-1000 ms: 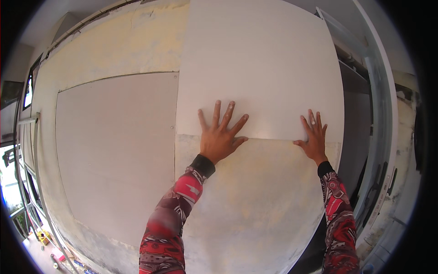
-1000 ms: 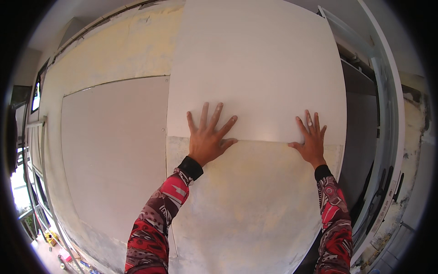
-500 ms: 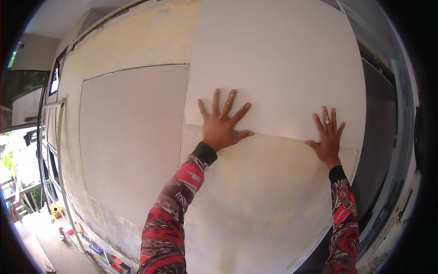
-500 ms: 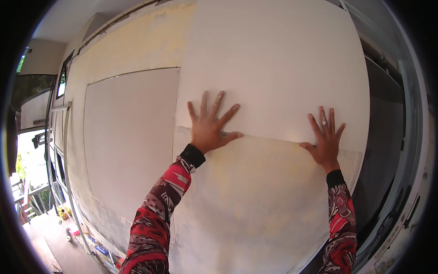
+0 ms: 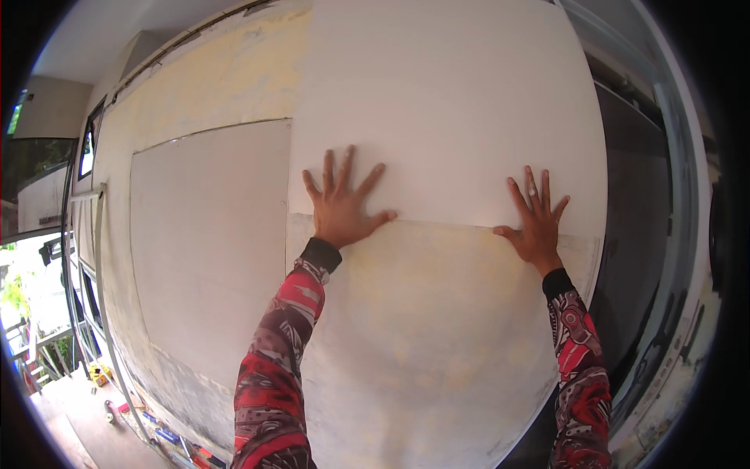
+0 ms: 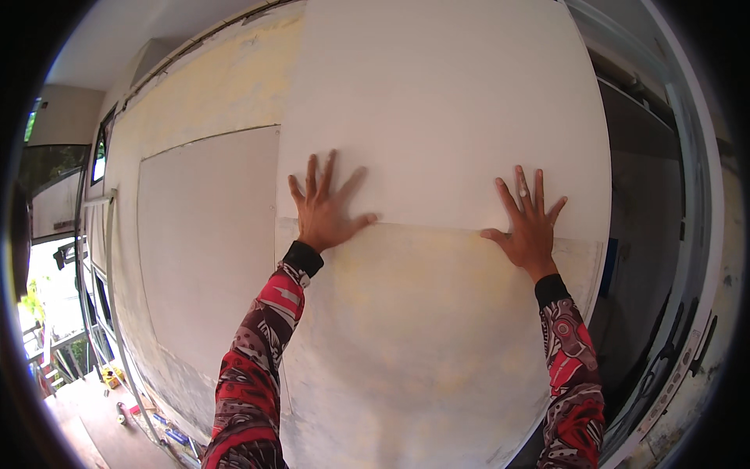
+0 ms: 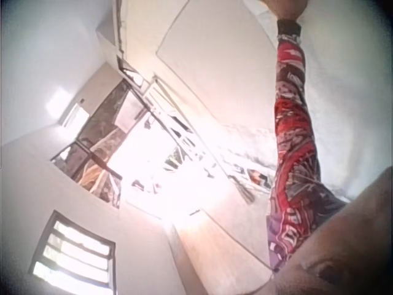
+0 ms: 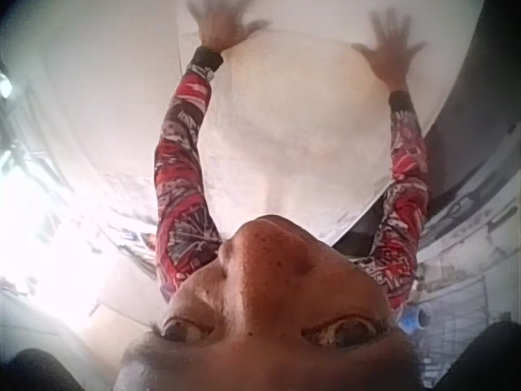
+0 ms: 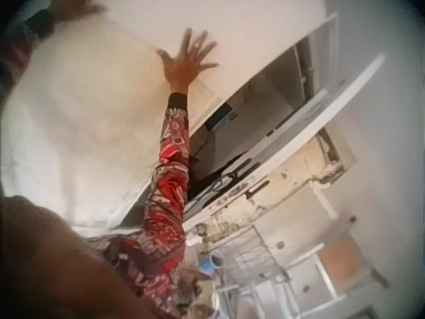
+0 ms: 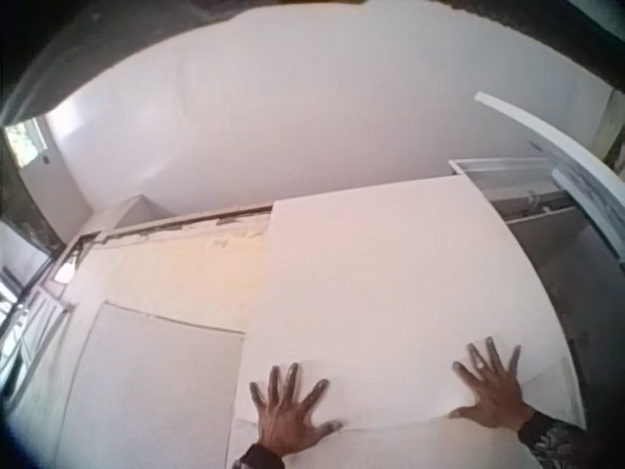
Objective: The person picks up a panel by hand, positions and aligns it against the wall to test the fit, and then lowers it.
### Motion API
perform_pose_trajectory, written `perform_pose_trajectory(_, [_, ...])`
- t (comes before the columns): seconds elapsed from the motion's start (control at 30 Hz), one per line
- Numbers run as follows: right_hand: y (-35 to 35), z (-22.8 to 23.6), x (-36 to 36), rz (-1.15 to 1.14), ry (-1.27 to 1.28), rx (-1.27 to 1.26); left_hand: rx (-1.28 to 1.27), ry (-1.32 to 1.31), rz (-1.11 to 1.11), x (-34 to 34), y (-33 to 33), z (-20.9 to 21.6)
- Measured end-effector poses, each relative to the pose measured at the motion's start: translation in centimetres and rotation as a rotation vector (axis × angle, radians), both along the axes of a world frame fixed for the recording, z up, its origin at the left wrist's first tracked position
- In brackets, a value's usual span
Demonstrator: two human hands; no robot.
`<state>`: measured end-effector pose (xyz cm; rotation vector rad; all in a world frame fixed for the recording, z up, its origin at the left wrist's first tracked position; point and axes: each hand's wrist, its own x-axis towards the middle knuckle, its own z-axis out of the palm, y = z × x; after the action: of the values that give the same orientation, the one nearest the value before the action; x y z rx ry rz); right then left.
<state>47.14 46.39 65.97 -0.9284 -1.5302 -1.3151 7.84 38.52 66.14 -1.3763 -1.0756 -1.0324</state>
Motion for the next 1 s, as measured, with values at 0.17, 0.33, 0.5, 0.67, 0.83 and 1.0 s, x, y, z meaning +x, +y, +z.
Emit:
perform_pose_trajectory(0.17, [-0.4, 0.7, -2.2, 0.017, 0.032, -0.052, 0.323, -0.721, -0.006, -5.4, 2.3, 6.1])
perform_pose_trajectory(0.33, [-0.2, 0.2, -1.0, 0.027, 0.043, -0.029, 0.192, -0.84, -0.049, -3.5, -0.1, 9.0])
perform_pose_trajectory(0.5, [-0.3, 0.1, -1.2, 0.033, 0.062, -0.049, 0.151, -0.784, -0.132, -4.4, -0.8, 9.5])
perform_pose_trajectory(0.67, [-0.2, 0.3, -1.2, 0.041, 0.06, -0.052, 0.136, -0.701, -0.006, -3.6, 0.0, 10.6])
perform_pose_trajectory(0.83, [0.2, 0.6, -0.5, 0.015, 0.036, -0.027, 0.032, -0.509, 0.089, -4.4, -0.1, 11.0])
perform_pose_trajectory(1.0, [0.1, 0.7, -0.7, -0.029, 0.011, -0.076, -0.012, -0.369, 0.115, -5.4, -0.2, 8.7])
